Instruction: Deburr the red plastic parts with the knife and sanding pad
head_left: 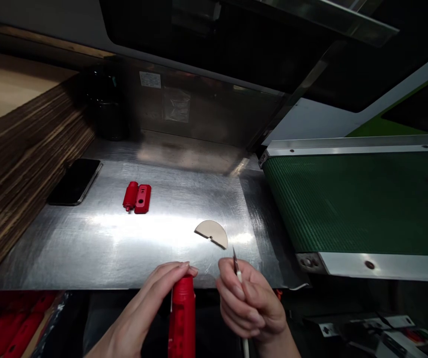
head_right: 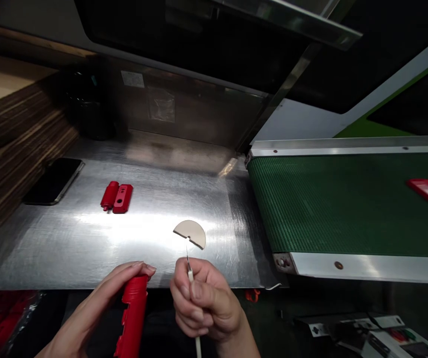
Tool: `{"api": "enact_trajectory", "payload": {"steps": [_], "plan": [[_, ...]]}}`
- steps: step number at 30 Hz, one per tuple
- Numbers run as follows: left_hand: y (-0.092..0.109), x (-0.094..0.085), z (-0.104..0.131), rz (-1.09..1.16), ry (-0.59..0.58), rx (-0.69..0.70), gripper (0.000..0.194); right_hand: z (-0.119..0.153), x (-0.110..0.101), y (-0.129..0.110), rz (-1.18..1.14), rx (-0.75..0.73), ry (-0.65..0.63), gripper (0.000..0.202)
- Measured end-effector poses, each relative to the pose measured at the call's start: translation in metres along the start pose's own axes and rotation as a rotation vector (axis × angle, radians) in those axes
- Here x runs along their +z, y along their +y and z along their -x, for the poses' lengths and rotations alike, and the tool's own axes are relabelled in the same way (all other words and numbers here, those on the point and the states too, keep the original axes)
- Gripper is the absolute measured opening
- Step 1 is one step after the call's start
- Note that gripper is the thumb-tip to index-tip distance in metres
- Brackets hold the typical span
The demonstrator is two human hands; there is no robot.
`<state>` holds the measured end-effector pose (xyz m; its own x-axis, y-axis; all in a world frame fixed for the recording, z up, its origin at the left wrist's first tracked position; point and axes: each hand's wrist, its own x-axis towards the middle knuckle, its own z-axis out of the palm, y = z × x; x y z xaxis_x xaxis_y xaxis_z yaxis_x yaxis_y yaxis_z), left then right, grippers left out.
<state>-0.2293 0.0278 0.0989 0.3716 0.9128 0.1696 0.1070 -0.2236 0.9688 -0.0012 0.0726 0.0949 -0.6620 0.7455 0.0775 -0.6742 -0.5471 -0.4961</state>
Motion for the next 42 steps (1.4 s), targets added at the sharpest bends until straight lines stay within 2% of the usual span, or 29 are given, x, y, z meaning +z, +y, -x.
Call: {"api": "enact_trajectory", "payload": {"steps": [1,3,4,6,9,14,20,29,37,42], "plan": [[0.001,0.001,0.0,-0.009,0.005,-0.001,0.107,0.0,0.003,-0.003,0.092,0.011,0.109,0.019],[0.001,0.001,0.0,-0.021,0.014,0.003,0.105,0.0,0.009,-0.008,0.383,0.052,0.344,0.031],[0.001,0.001,0.0,-0.027,0.016,0.004,0.105,0.0,0.011,-0.01,0.561,0.079,0.422,0.04],[-0.001,0.0,0.0,-0.039,0.017,0.008,0.11,0.001,0.016,-0.014,0.878,0.134,0.47,0.051],[-0.006,-0.002,0.003,-0.049,0.0,0.013,0.115,0.002,0.024,-0.019,1.124,0.176,0.365,0.043],[-0.012,-0.002,0.007,-0.105,0.008,0.045,0.108,0.001,0.045,-0.031,1.416,0.165,0.196,0.025],[-0.008,0.001,0.007,-0.155,0.008,0.082,0.108,-0.004,0.056,-0.037,1.776,0.133,0.054,0.029],[-0.007,0.005,0.006,-0.176,0.012,0.073,0.108,0.003,0.052,-0.033,2.005,0.105,-0.006,0.029],[-0.007,0.003,0.009,-0.238,-0.006,0.085,0.113,-0.001,0.054,-0.029,1.969,0.09,0.025,0.027],[-0.006,0.004,0.009,-0.24,0.015,0.085,0.11,-0.001,0.053,-0.028,1.931,0.109,0.023,0.03]]}}
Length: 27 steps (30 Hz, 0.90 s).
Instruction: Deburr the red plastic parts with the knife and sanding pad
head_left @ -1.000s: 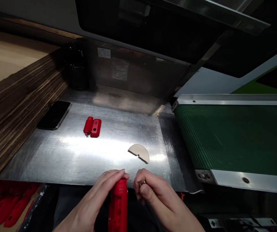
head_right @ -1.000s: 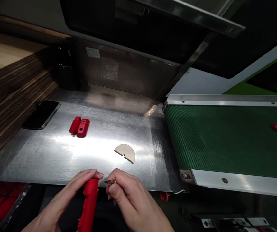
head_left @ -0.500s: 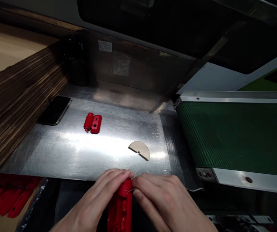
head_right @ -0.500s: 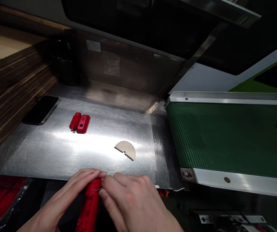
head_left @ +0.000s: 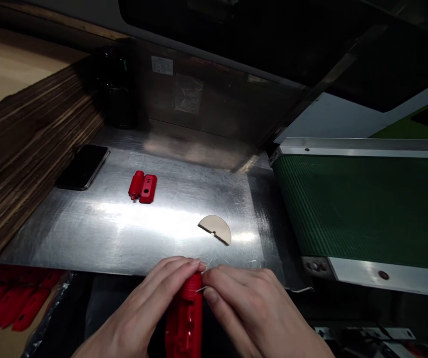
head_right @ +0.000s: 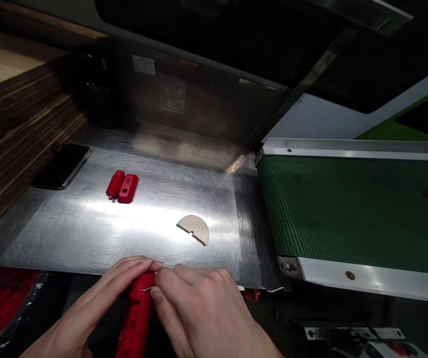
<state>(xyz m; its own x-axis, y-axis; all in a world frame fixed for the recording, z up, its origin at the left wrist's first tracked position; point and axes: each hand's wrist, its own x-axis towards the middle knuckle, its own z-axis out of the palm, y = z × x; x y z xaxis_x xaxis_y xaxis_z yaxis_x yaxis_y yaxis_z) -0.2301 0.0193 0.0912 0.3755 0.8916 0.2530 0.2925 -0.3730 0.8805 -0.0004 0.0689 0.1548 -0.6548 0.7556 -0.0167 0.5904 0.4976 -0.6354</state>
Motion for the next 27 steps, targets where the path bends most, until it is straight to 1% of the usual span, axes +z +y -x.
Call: {"api": "enact_trajectory", "payload": {"steps": [4,8,12,15,20,23,27], "plan": [[0.0005,-0.001,0.0001,0.014,0.01,0.015,0.112,0.0005,0.0005,-0.0008,0.06,-0.004,-0.002,0.029],[-0.0005,-0.0031,-0.0013,0.014,0.002,0.03,0.11,0.0007,-0.0004,-0.0026,0.141,-0.047,-0.001,0.028],[-0.0004,-0.0039,-0.002,0.001,-0.007,0.053,0.109,0.0013,-0.001,-0.0049,0.2,-0.047,0.005,0.029],[0.0005,-0.0034,-0.0012,-0.04,-0.007,0.065,0.108,0.0027,-0.0009,-0.0068,0.195,-0.03,-0.03,0.029],[0.001,-0.0029,-0.0016,-0.095,-0.006,0.119,0.099,0.0045,-0.0024,-0.0082,0.127,0.048,-0.097,0.026],[0.0009,-0.0041,-0.0035,-0.109,-0.026,0.142,0.102,0.0061,-0.004,-0.0082,0.12,0.059,-0.114,0.026],[0.0004,-0.0069,-0.0053,-0.111,-0.083,0.169,0.105,0.009,-0.0057,-0.0079,0.132,0.065,-0.136,0.027]]}}
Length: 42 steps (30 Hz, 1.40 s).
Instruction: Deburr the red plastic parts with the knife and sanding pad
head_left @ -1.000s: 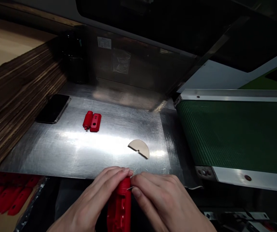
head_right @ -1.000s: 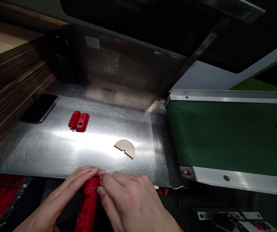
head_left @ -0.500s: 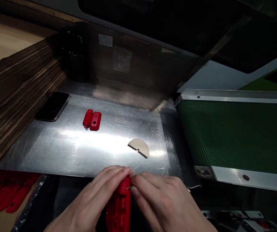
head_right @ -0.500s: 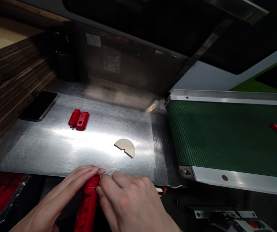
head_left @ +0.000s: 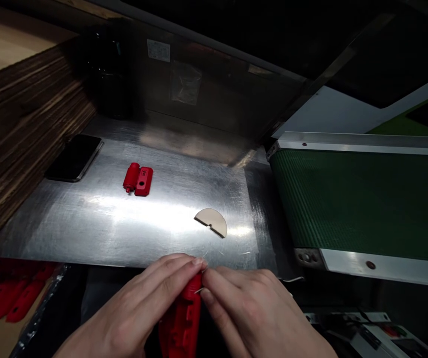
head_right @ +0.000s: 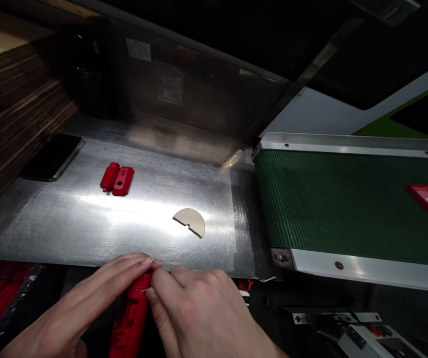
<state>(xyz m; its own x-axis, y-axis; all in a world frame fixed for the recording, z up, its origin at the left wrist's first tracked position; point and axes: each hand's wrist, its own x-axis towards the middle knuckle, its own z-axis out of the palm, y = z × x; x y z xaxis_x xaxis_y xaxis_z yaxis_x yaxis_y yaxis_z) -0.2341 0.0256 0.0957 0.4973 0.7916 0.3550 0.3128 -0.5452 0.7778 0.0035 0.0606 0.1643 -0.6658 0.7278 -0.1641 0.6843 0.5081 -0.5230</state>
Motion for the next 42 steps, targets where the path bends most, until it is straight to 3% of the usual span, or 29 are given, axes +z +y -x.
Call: {"api": "enact_trajectory", "payload": {"steps": [19,25,30,32,35,38,40,42], "plan": [[-0.004,-0.007,-0.002,-0.052,-0.059,0.015,0.105,-0.001,-0.003,0.0,-0.098,0.032,-0.028,0.027],[-0.007,-0.004,-0.003,-0.008,-0.077,-0.039,0.104,-0.002,-0.005,0.008,-0.479,0.08,-0.027,0.034],[-0.011,-0.003,-0.006,0.023,-0.119,-0.1,0.108,0.0,0.006,0.027,-0.749,0.268,0.198,0.037],[-0.014,-0.002,-0.005,0.095,-0.117,-0.183,0.113,-0.002,0.013,0.049,-0.6,0.417,0.314,0.037],[-0.02,0.001,-0.002,0.249,-0.067,-0.344,0.115,-0.01,0.024,0.096,-0.145,0.622,0.494,0.031],[-0.025,0.008,-0.001,0.384,0.005,-0.426,0.111,-0.019,0.036,0.136,-0.002,0.66,0.541,0.039],[-0.027,0.011,-0.002,0.418,0.032,-0.418,0.11,-0.022,0.043,0.141,0.017,0.637,0.549,0.045],[-0.027,0.013,-0.004,0.395,0.035,-0.393,0.109,-0.022,0.047,0.128,-0.002,0.585,0.579,0.046]]}}
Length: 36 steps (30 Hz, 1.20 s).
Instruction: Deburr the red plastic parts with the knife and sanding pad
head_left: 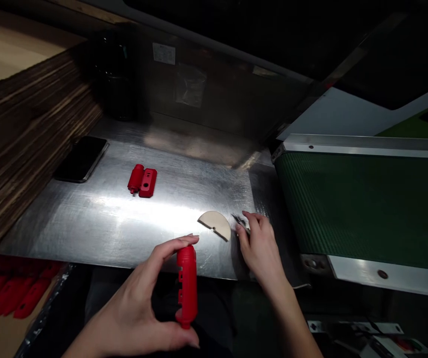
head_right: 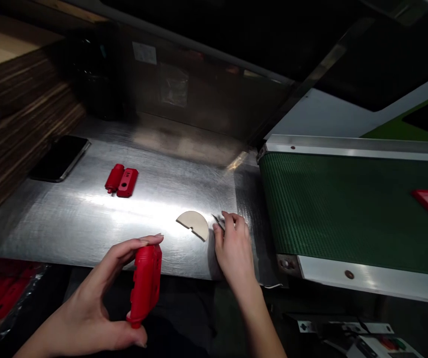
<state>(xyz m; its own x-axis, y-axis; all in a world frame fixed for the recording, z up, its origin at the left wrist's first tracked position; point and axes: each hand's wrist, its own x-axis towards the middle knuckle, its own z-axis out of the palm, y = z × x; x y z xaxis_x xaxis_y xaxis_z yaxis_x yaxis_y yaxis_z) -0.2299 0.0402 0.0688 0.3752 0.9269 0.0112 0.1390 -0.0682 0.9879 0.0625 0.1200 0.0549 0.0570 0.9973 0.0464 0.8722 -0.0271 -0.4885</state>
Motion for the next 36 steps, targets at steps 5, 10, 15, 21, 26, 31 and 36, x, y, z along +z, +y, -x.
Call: {"api": "enact_trajectory", "payload": {"steps": [5,10,15,21,26,31,36], "plan": [[0.003,0.003,-0.005,-0.162,-0.002,0.115,0.103,0.04,-0.022,-0.065,-0.648,-0.151,-0.324,0.049],[0.001,0.006,-0.004,-0.228,-0.021,0.195,0.099,0.04,-0.027,-0.101,-0.662,-0.202,-0.366,0.051],[-0.001,0.004,0.003,-0.196,-0.037,0.103,0.103,0.017,-0.011,-0.074,-0.483,-0.066,0.131,0.024],[-0.011,0.006,-0.002,0.285,0.149,-0.042,0.107,0.01,0.009,-0.053,0.006,-0.277,-0.112,0.041],[-0.016,0.004,-0.012,0.869,0.28,-0.067,0.084,0.006,0.024,-0.062,0.231,-0.23,-0.181,0.04],[-0.017,-0.002,-0.006,1.006,0.346,-0.103,0.075,-0.008,0.027,-0.06,0.245,-0.186,-0.08,0.031],[-0.017,-0.001,-0.009,0.961,0.369,-0.093,0.072,0.017,0.006,-0.071,0.023,-0.072,0.0,0.032]]}}
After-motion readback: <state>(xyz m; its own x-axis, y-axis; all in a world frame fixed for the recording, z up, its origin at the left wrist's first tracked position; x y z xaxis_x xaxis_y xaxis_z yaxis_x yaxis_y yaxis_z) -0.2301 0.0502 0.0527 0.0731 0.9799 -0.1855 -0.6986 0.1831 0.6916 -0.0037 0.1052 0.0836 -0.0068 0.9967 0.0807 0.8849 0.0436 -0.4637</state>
